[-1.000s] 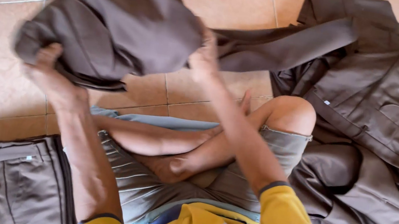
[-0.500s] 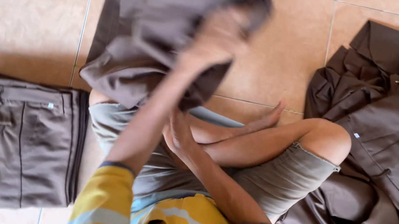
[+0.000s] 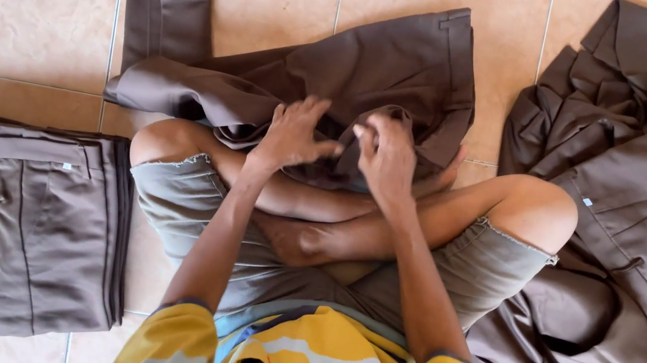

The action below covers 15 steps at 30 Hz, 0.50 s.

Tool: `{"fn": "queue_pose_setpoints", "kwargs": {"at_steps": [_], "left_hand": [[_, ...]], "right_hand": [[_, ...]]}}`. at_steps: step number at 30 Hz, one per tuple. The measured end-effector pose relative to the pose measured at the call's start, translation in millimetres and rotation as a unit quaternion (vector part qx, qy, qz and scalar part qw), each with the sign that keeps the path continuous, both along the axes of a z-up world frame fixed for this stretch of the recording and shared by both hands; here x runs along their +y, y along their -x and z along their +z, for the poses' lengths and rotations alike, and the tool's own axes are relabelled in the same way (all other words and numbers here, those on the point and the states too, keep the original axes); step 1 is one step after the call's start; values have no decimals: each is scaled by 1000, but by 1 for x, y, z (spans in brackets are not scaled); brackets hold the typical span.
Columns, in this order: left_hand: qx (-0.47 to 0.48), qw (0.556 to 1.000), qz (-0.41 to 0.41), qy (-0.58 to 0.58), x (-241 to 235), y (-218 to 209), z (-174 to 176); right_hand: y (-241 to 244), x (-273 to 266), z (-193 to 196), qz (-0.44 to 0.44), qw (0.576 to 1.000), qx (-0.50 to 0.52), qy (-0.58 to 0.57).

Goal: The person sits cross-legged on a tiled floor and folds a pair of brown trousers by hand. They smooth the fabric, fold the legs together, and then fold the garment into a compact rectangle before placing it on a stack of similar trousers.

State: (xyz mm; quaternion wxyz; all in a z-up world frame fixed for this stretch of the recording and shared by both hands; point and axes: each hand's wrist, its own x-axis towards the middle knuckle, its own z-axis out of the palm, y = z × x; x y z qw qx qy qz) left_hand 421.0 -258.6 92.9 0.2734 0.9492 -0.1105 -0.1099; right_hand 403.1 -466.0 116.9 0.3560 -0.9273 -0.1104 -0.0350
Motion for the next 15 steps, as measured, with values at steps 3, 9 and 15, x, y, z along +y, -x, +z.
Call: {"fn": "queue_pose_setpoints", "kwargs": {"at_steps": [3,9,15], "left_hand": [[98,983,-66,-142,22,19,-45],[3,970,30,-239,101,-32,-93],[143,936,89,-310,114,-139,-72]], "right_hand": [[-31,-14,-20,-3,983,-25,182],[-14,-29,-82,81,965,43,246],[7,13,-77,98,952,116,268]]}}
